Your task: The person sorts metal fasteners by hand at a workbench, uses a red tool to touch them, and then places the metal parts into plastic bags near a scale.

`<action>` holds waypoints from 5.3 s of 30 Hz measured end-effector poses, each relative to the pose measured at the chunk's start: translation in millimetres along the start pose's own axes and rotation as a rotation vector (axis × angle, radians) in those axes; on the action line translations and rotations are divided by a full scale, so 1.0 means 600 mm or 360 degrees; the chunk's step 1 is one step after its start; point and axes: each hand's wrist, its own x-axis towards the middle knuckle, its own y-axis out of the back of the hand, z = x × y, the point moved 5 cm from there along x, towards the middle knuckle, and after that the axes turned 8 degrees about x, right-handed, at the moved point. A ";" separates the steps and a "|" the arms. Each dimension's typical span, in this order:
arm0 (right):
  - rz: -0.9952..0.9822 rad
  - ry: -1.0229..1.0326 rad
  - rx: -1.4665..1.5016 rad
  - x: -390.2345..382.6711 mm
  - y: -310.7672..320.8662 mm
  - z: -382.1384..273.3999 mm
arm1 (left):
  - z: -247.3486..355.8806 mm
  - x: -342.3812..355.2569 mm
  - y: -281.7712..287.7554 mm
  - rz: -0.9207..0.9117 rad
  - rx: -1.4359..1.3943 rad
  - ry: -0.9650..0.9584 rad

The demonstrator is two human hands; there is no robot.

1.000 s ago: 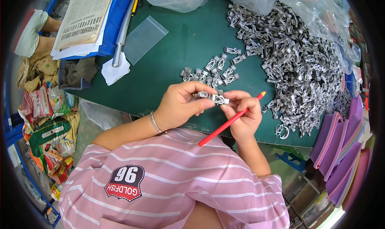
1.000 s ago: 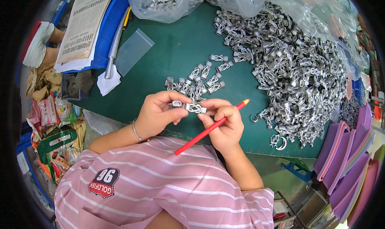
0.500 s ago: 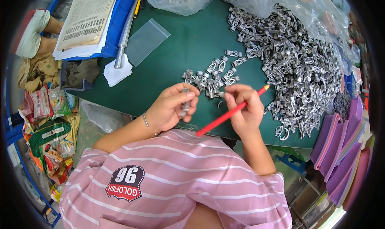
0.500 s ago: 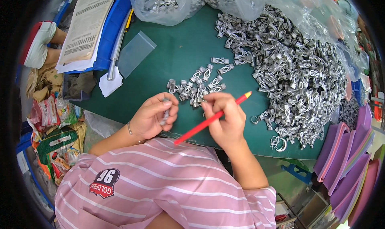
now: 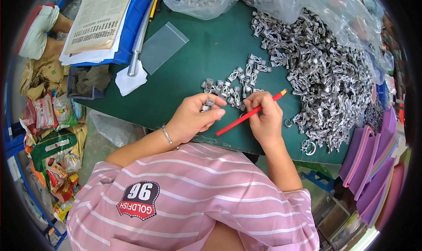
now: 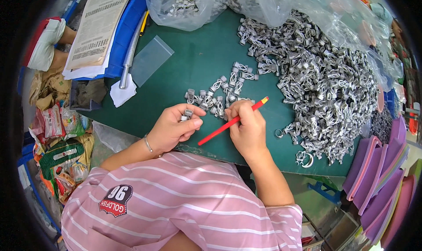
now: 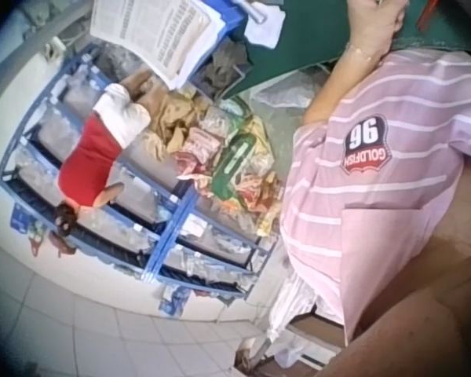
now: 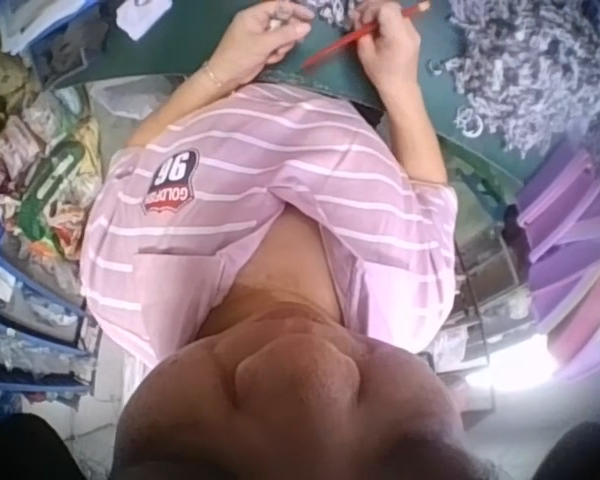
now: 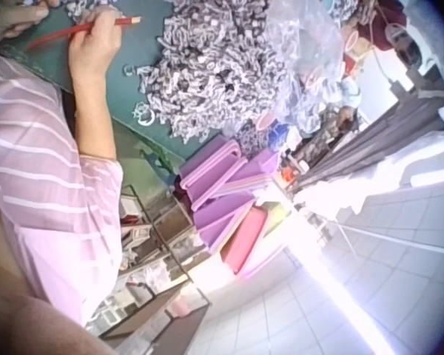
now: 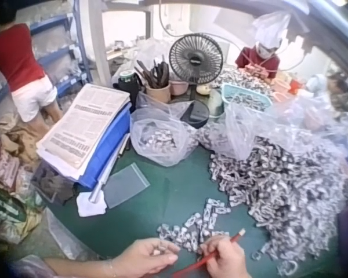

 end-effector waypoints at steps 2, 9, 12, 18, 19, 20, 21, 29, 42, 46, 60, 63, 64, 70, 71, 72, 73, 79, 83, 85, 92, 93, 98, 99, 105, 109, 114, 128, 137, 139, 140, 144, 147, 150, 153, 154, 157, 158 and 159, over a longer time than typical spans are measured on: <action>-0.0003 0.0019 -0.0108 -0.001 0.001 0.001 | 0.002 0.004 -0.005 -0.0012 -0.0038 -0.0001; -0.0286 0.0107 -0.0530 0.015 -0.014 -0.017 | 0.011 -0.010 0.026 0.0045 -0.0088 -0.0133; -0.0128 -0.0028 -0.0272 0.025 0.015 -0.001 | 0.030 -0.051 0.084 0.0097 -0.0262 -0.0448; -0.0069 -0.0624 0.0932 0.021 0.033 0.015 | -0.016 -0.200 0.274 -0.0044 -0.0418 -0.0408; -0.0060 -0.0717 0.1121 0.022 0.023 0.012 | -0.041 -0.219 0.299 0.0035 -0.0348 -0.0316; -0.0055 -0.0811 0.1308 0.023 0.012 0.010 | -0.075 -0.236 0.326 0.0234 -0.0294 -0.0073; -0.0067 -0.0842 0.1416 0.021 0.002 0.014 | -0.116 -0.252 0.356 0.0500 -0.0266 0.0186; -0.0251 -0.0651 0.1646 0.006 -0.020 0.007 | -0.174 -0.215 0.351 0.0567 0.1632 0.0432; -0.0251 -0.0146 0.1222 -0.022 -0.020 -0.021 | 0.035 -0.023 0.002 -0.0213 0.0123 -0.0457; -0.0045 -0.0196 0.1222 -0.027 -0.007 -0.026 | 0.021 -0.014 -0.002 -0.0143 0.0104 -0.0413; -0.0272 0.0334 0.0792 -0.013 -0.017 -0.078 | -0.008 0.003 -0.010 -0.0251 -0.0414 0.0219; 0.0100 0.0081 0.0036 0.004 0.013 -0.028 | -0.015 0.005 -0.004 -0.0287 -0.0428 0.0255; 0.0066 0.0110 -0.0148 0.011 0.014 -0.021 | -0.017 0.005 -0.001 -0.0286 -0.0429 0.0253; -0.0067 0.0029 -0.0206 0.017 0.006 0.010 | -0.007 -0.003 0.000 -0.0283 -0.0129 0.0149; -0.0043 -0.0218 0.0086 0.011 0.009 0.019 | -0.009 -0.001 0.003 -0.0221 -0.0045 0.0084; -0.0043 -0.0432 0.0673 0.006 0.004 0.030 | -0.008 0.001 0.006 -0.0159 0.0039 0.0019; -0.0027 -0.0623 0.0905 0.003 0.005 0.026 | -0.005 0.002 0.007 -0.0116 0.0028 -0.0011; -0.0126 -0.0633 0.1456 -0.025 -0.023 0.011 | 0.027 0.001 -0.003 0.0074 0.0259 -0.0195; -0.0060 -0.0378 0.1330 -0.031 -0.025 0.004 | 0.045 -0.008 -0.010 -0.0036 0.0522 -0.0697; -0.0001 -0.0261 0.1149 -0.034 -0.021 -0.007 | 0.041 -0.006 -0.008 -0.0026 0.0547 -0.0758; 0.0080 0.0169 0.0764 -0.026 -0.008 -0.059 | 0.010 0.003 -0.007 -0.0114 0.0051 -0.0208; 0.0040 0.0218 0.0738 -0.026 -0.009 -0.064 | 0.007 0.004 -0.009 -0.0143 0.0014 -0.0195; 0.0090 0.0239 0.0604 -0.022 0.014 -0.056 | -0.009 0.005 0.006 -0.0284 -0.0413 -0.0085; 0.0104 0.0205 0.0340 -0.015 0.022 -0.046 | -0.008 0.004 0.007 -0.0372 -0.0507 -0.0116; -0.0257 0.0241 -0.0451 -0.009 0.003 -0.019 | 0.007 0.004 0.012 -0.0413 -0.0898 -0.0036; -0.0136 0.0028 -0.0160 -0.013 0.005 -0.011 | 0.002 0.003 0.012 -0.0325 -0.0604 -0.0030; -0.0074 -0.0780 0.1306 -0.029 -0.012 0.001 | 0.009 0.001 -0.007 -0.0018 0.0045 -0.0166; -0.0001 0.0194 0.0564 -0.025 0.001 -0.057 | 0.024 -0.004 -0.008 -0.0021 0.0361 -0.0404; -0.0111 0.0240 0.0347 -0.004 0.004 -0.062 | 0.040 -0.007 -0.005 0.0039 0.0696 -0.0470; -0.0231 0.0169 0.0318 0.012 0.009 -0.068 | 0.047 -0.007 -0.011 -0.0071 0.0531 -0.0323; -0.0253 0.0137 0.0447 0.017 0.009 -0.062 | 0.048 -0.007 -0.012 -0.0092 0.0526 -0.0312; -0.0493 -0.0165 0.0660 0.034 -0.003 -0.061 | 0.059 -0.004 -0.005 -0.0037 0.0806 -0.0956; -0.0583 -0.0068 0.0551 0.043 -0.012 -0.069 | 0.066 -0.009 0.005 0.0051 0.0888 -0.1101; -0.0637 -0.0120 0.0567 0.047 -0.021 -0.073 | 0.061 -0.010 0.012 -0.0022 0.0797 -0.1006; -0.0804 -0.0260 0.0574 0.057 -0.028 -0.073 | 0.047 -0.008 0.019 -0.0112 0.0656 -0.0894; -0.0823 -0.0479 0.0738 0.063 -0.028 -0.069 | 0.047 -0.012 0.016 -0.0111 0.0652 -0.0904; -0.0559 -0.0336 0.0726 0.141 0.025 -0.079 | 0.040 -0.017 0.014 -0.0059 0.0071 -0.0382; -0.0180 -0.0408 0.0797 0.186 0.060 -0.089 | 0.041 -0.018 0.016 -0.0057 0.0073 -0.0389; 0.0132 -0.0243 0.0740 0.232 0.103 -0.096 | 0.042 -0.017 0.019 -0.0003 0.0148 -0.0441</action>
